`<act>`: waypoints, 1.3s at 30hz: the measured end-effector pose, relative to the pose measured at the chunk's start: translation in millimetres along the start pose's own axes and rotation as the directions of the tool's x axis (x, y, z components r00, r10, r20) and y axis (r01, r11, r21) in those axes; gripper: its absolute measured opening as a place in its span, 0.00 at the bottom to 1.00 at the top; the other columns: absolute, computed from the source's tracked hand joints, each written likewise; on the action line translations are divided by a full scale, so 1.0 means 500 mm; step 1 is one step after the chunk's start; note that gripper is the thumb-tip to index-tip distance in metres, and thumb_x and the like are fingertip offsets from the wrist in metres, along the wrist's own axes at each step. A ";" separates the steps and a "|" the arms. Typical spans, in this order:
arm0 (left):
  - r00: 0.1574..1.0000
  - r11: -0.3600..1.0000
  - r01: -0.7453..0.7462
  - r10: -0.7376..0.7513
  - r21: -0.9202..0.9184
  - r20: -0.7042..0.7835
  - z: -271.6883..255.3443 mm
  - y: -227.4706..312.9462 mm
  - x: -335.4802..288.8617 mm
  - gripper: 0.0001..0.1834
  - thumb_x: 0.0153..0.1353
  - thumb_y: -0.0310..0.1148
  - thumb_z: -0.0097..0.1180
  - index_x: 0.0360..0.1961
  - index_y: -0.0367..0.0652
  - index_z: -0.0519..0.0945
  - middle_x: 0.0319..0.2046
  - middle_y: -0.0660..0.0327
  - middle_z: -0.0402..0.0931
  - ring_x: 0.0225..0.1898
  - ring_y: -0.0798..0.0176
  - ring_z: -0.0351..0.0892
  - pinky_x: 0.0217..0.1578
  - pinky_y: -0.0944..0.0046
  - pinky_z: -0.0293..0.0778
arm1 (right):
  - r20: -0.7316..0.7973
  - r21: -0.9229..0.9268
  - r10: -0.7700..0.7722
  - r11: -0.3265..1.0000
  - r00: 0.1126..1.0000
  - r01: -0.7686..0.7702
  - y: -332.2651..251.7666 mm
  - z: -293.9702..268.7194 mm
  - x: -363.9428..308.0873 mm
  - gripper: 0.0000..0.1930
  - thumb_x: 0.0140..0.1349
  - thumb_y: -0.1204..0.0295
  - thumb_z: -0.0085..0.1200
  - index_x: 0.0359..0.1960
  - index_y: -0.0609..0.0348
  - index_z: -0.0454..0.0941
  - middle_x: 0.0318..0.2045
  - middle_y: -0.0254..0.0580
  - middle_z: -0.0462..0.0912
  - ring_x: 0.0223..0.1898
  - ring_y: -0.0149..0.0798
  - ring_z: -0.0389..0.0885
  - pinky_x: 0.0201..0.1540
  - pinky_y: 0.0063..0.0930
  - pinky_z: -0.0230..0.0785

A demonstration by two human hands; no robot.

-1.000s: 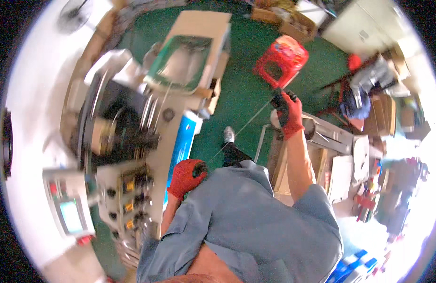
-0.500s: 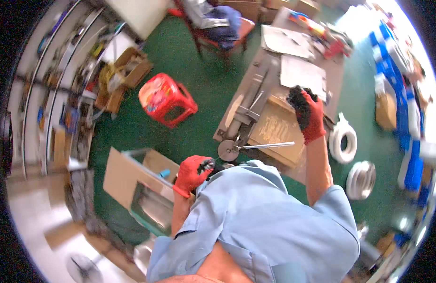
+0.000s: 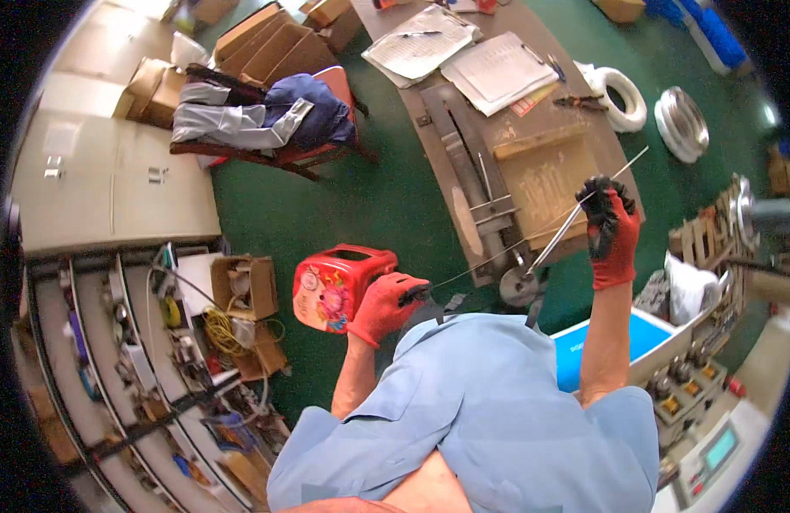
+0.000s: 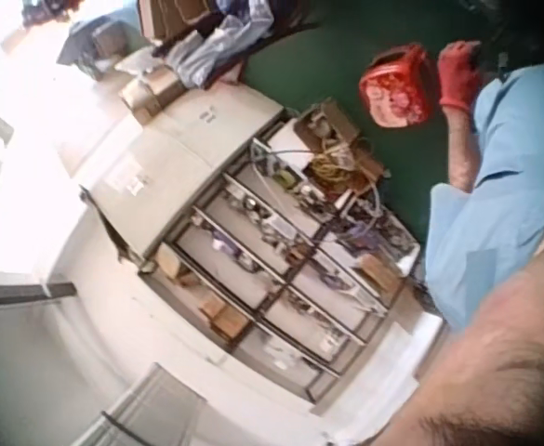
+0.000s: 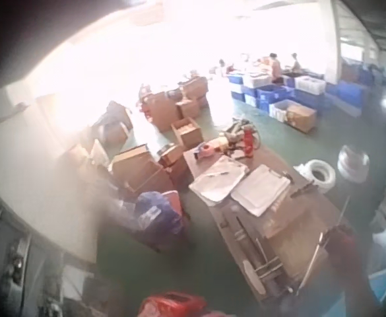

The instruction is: The person operates a machine to cut a metal rod, then moves to a workbench to manually assemble a metal component using pliers and a clamp. They insert a small metal piece into a larger assembly and secure it.

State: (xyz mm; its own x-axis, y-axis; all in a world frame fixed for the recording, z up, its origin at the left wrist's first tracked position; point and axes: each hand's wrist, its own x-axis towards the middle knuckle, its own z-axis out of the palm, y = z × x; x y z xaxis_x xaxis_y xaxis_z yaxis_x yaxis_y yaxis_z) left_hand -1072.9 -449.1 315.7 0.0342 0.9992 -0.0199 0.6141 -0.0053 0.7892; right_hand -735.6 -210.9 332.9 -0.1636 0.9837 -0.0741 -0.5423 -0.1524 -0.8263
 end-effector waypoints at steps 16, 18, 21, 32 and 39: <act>0.932 0.960 -0.206 0.133 0.192 0.336 -0.171 -0.152 0.181 0.16 0.47 0.33 0.63 0.41 0.49 0.81 0.37 0.61 0.79 0.44 0.53 0.77 0.47 0.55 0.72 | -0.362 0.066 -0.142 0.982 0.921 0.177 0.133 0.001 -0.108 0.14 0.67 0.71 0.49 0.50 0.63 0.77 0.45 0.46 0.82 0.45 0.42 0.83 0.50 0.38 0.76; 0.935 0.942 -0.219 0.128 0.255 0.331 -0.187 -0.154 0.231 0.16 0.47 0.33 0.63 0.40 0.49 0.81 0.38 0.62 0.79 0.45 0.54 0.77 0.47 0.55 0.72 | -0.400 0.035 -0.134 0.986 0.907 0.161 0.143 0.005 -0.060 0.13 0.67 0.70 0.50 0.50 0.63 0.78 0.44 0.45 0.83 0.44 0.40 0.83 0.50 0.37 0.76; 0.947 0.929 -0.232 0.149 0.287 0.283 -0.205 -0.155 0.286 0.15 0.49 0.33 0.63 0.40 0.48 0.81 0.36 0.59 0.79 0.43 0.51 0.77 0.46 0.55 0.72 | -0.468 -0.029 -0.173 0.983 0.867 0.181 0.126 0.080 0.009 0.09 0.66 0.72 0.53 0.44 0.61 0.79 0.39 0.40 0.83 0.40 0.34 0.83 0.45 0.29 0.77; 0.835 0.923 -0.351 0.233 0.156 0.499 -0.228 -0.191 0.503 0.17 0.46 0.32 0.63 0.41 0.48 0.81 0.39 0.60 0.79 0.45 0.53 0.77 0.46 0.56 0.73 | -0.562 -0.415 -0.392 0.895 0.729 0.162 0.144 0.024 -0.013 0.14 0.66 0.73 0.49 0.52 0.62 0.76 0.46 0.45 0.82 0.44 0.39 0.82 0.48 0.30 0.77; 0.662 0.836 -0.534 0.320 0.127 0.678 -0.291 -0.253 0.668 0.18 0.45 0.34 0.64 0.41 0.48 0.82 0.37 0.60 0.79 0.45 0.54 0.77 0.48 0.57 0.73 | -0.713 -0.429 -0.518 0.855 0.472 0.292 0.195 0.180 0.018 0.09 0.68 0.70 0.50 0.43 0.60 0.79 0.38 0.40 0.84 0.35 0.32 0.83 0.33 0.19 0.77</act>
State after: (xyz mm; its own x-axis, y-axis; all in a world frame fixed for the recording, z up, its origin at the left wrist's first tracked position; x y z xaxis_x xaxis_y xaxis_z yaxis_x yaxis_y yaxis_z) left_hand -1253.8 -108.9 298.5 0.7537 0.6331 -0.1765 0.5950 -0.5432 0.5924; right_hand -864.3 -225.3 302.1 0.7913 0.6114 -0.0047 -0.1582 0.1974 -0.9675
